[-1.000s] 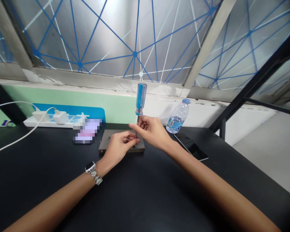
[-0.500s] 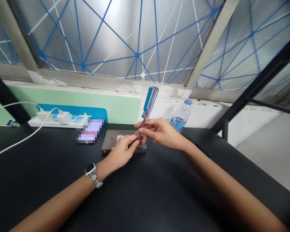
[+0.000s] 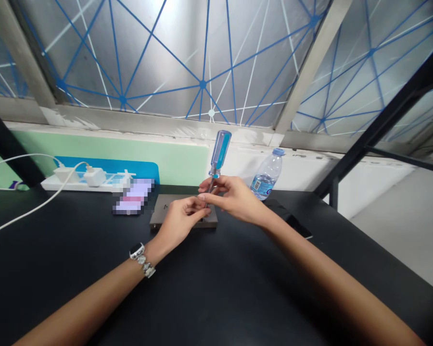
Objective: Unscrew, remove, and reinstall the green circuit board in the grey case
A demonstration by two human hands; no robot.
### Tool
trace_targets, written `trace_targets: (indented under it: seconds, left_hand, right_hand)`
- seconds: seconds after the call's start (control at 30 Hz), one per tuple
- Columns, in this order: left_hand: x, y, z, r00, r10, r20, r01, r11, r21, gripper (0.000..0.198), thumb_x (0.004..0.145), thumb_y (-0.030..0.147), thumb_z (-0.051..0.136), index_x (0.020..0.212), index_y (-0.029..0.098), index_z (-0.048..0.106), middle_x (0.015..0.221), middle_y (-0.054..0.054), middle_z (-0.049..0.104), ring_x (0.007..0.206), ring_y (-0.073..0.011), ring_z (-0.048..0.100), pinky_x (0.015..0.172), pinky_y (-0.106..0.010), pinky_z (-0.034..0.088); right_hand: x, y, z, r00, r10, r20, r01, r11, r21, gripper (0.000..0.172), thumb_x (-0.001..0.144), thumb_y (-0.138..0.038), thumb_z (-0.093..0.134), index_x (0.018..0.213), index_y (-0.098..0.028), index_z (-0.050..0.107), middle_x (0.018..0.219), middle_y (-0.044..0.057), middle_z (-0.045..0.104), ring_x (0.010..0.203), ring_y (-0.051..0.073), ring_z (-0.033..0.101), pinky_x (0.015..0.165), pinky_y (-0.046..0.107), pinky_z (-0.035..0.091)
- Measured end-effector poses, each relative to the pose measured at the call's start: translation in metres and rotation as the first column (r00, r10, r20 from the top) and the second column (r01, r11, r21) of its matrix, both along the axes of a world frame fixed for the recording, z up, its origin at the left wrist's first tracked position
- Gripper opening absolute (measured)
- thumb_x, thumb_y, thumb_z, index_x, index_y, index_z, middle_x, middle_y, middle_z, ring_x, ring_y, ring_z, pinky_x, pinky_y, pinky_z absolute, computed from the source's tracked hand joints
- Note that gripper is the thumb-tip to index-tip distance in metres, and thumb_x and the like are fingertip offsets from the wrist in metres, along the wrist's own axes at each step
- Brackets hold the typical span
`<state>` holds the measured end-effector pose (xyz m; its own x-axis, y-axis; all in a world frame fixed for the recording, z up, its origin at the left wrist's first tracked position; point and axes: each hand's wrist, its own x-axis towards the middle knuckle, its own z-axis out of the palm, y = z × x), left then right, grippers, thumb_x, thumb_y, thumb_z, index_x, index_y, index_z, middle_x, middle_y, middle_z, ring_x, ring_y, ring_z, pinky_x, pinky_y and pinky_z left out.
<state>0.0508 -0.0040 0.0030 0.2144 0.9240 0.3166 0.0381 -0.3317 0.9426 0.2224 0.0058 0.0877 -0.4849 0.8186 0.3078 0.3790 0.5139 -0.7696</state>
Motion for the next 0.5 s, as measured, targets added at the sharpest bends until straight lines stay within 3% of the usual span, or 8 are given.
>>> trace_targets:
  seconds: [0.13,0.3,0.4,0.5]
  left_hand:
    - [-0.005,0.000,0.004,0.991,-0.132,-0.029,0.132,0.991,-0.011,0.018,0.090,0.030,0.062,0.095,0.015,0.072,0.092,-0.008,0.076,0.089,-0.0218,0.071,0.085,-0.034,0.054]
    - [-0.005,-0.002,0.006,0.979,-0.191,-0.069,0.192,0.981,0.006,0.023,0.095,0.029,0.054,0.106,0.016,0.069,0.107,-0.010,0.075,0.105,-0.0232,0.070,0.097,-0.038,0.052]
    - [-0.002,-0.004,0.005,0.989,-0.101,-0.107,0.109,0.992,0.069,0.024,0.091,0.030,0.061,0.111,0.018,0.065,0.105,-0.008,0.073,0.101,-0.0221,0.070,0.094,-0.037,0.053]
    - [0.002,-0.006,0.004,0.981,0.110,-0.157,-0.085,0.984,0.159,0.021,0.083,0.034,0.072,0.094,0.019,0.062,0.087,-0.003,0.069,0.083,-0.0191,0.069,0.081,-0.033,0.054]
  right_hand:
    - [0.010,0.002,0.009,0.986,0.167,0.000,-0.166,0.981,-0.099,0.033,0.090,-0.027,0.061,0.120,-0.015,0.065,0.117,0.010,0.070,0.086,0.015,0.066,0.055,0.021,0.049]
    - [0.011,0.003,0.009,0.991,0.136,-0.015,-0.137,0.983,-0.123,0.025,0.091,-0.029,0.059,0.108,-0.016,0.071,0.104,0.008,0.073,0.072,0.013,0.065,0.054,0.023,0.048]
    - [0.007,0.003,0.006,0.995,0.085,-0.053,-0.089,0.994,-0.060,0.016,0.086,-0.026,0.065,0.093,-0.014,0.072,0.088,0.006,0.073,0.073,0.014,0.065,0.066,0.026,0.051]
    - [0.001,0.002,0.001,0.996,0.020,-0.083,-0.019,1.000,0.015,0.012,0.083,-0.025,0.068,0.080,-0.014,0.068,0.076,0.003,0.071,0.072,0.014,0.064,0.070,0.027,0.050]
